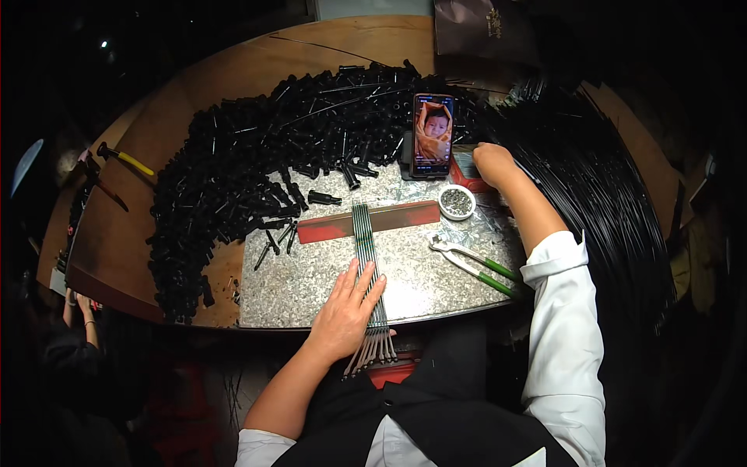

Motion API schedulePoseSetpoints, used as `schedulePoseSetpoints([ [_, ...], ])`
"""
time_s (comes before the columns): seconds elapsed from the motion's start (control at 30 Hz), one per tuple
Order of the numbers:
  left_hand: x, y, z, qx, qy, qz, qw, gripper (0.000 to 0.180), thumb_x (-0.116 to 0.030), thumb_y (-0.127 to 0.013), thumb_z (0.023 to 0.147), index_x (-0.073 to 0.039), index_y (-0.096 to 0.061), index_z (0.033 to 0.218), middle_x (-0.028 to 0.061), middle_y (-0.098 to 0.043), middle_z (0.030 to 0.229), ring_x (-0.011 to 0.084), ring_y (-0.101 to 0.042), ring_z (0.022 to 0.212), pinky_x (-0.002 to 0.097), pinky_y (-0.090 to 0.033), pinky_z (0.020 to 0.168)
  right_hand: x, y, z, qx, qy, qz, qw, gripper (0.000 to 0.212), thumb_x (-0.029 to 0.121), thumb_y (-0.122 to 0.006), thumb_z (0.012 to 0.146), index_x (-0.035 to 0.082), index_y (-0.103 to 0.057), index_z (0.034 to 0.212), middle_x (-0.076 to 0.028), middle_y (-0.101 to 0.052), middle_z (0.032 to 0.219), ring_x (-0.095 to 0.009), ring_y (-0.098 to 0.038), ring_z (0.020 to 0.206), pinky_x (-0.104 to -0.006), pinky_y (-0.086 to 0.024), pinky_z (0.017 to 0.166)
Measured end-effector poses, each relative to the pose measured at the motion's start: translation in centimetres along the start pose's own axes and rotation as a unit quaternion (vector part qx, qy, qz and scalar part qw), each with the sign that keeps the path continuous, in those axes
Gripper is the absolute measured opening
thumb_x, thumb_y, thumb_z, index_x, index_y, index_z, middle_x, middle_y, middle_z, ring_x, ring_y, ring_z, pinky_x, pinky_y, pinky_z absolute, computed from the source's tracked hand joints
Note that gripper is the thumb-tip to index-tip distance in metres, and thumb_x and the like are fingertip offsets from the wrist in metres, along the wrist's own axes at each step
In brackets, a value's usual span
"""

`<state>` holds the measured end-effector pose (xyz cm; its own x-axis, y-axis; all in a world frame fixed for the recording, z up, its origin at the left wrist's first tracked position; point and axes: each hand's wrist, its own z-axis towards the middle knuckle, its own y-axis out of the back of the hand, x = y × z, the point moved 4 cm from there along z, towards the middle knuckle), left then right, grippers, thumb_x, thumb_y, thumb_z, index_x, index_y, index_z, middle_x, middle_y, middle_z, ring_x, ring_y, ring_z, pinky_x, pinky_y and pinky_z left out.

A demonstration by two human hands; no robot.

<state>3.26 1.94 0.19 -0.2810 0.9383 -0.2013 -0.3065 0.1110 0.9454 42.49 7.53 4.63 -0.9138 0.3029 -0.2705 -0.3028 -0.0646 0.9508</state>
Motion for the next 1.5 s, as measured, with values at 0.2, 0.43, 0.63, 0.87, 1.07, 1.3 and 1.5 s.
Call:
schedulePoseSetpoints([
  [0.2, 0.0, 0.1, 0.1, 0.006, 0.002, -0.003, 1.0, 0.084, -0.055, -0.065, 0.075, -0.003, -0.041, 0.137, 0.0243, -0.031, 0.145, 0.0455, -0.025, 0.135, 0.0521, -0.026, 0.109, 0.0, 0.2, -0.6, -0.045, 0.042, -0.035, 0.998, 0.016, 0.005, -0.054, 0.078, 0.003, -0.07, 0.079, -0.015, -0.064, 0.095, -0.031, -0.065, 0.089, -0.0396, -0.054, 0.074],
  [0.43, -0.1, 0.2, 0.1, 0.009, 0.006, 0.0, 1.0, 0.085, -0.055, -0.065, 0.075, -0.003, -0.041, 0.137, 0.024, -0.031, 0.145, 0.0456, -0.025, 0.135, 0.0518, -0.026, 0.109, -0.2, 1.1, -1.8, -0.061, 0.066, 0.018, 0.996, 0.012, 0.006, -0.053, 0.08, 0.002, -0.063, 0.085, -0.015, -0.056, 0.097, -0.032, -0.06, 0.093, -0.0409, -0.051, 0.075],
  [0.63, -0.1, 0.2, 0.0, 0.004, 0.009, 0.0, 1.0, 0.082, -0.054, -0.063, 0.076, -0.004, -0.041, 0.137, 0.0242, -0.032, 0.145, 0.0455, -0.025, 0.135, 0.0518, -0.025, 0.11, -0.4, 2.4, -3.0, -0.116, 0.074, 0.1, 0.985, 0.008, 0.001, -0.055, 0.079, 0.001, -0.059, 0.085, -0.015, -0.054, 0.098, -0.033, -0.059, 0.093, -0.0419, -0.05, 0.075],
  [0.87, 0.0, 0.0, 0.0, -0.004, -0.002, 0.043, 0.999, 0.079, -0.05, -0.065, 0.078, -0.004, -0.04, 0.137, 0.0213, -0.032, 0.146, 0.043, -0.026, 0.136, 0.053, -0.024, 0.11, 0.3, 7.0, -6.5, -0.316, 0.06, 0.247, 0.914, 0.014, -0.005, -0.056, 0.081, 0.001, -0.048, 0.09, -0.015, -0.053, 0.099, -0.032, -0.061, 0.081, -0.0382, -0.051, 0.069],
  [1.07, -0.3, 2.7, -1.0, -0.055, -0.038, -0.131, 0.989, 0.093, -0.048, -0.079, 0.063, -0.001, -0.043, 0.135, 0.0188, -0.042, 0.141, 0.036, -0.037, 0.133, 0.0497, -0.028, 0.109, 6.0, 11.9, -13.7, -0.281, 0.139, 0.346, 0.884, 0.017, -0.009, -0.054, 0.079, -0.001, -0.047, 0.092, -0.017, -0.054, 0.1, -0.025, -0.062, 0.073, -0.0322, -0.053, 0.066],
  [1.3, -3.7, 10.4, -0.3, -0.152, -0.084, -0.55, 0.817, 0.073, -0.033, -0.081, 0.067, 0.011, -0.054, 0.119, 0.0231, -0.067, 0.103, 0.029, -0.065, 0.101, 0.0359, -0.052, 0.089, 11.6, 16.9, -21.7, -0.241, 0.254, 0.335, 0.875, 0.04, -0.012, -0.06, 0.068, -0.002, -0.052, 0.107, -0.018, -0.057, 0.1, -0.029, -0.063, 0.077, -0.0335, -0.053, 0.062],
  [1.5, -5.2, 12.5, -0.1, -0.212, -0.098, -0.487, 0.842, 0.026, -0.002, -0.068, 0.082, 0.006, -0.062, 0.106, 0.0193, -0.069, 0.092, 0.0272, -0.069, 0.087, 0.0344, -0.056, 0.079, 13.6, 20.0, -24.2, -0.28, 0.325, 0.35, 0.833, 0.047, -0.011, -0.063, 0.064, -0.005, -0.056, 0.11, -0.016, -0.058, 0.088, -0.025, -0.061, 0.068, -0.0304, -0.051, 0.051],
])
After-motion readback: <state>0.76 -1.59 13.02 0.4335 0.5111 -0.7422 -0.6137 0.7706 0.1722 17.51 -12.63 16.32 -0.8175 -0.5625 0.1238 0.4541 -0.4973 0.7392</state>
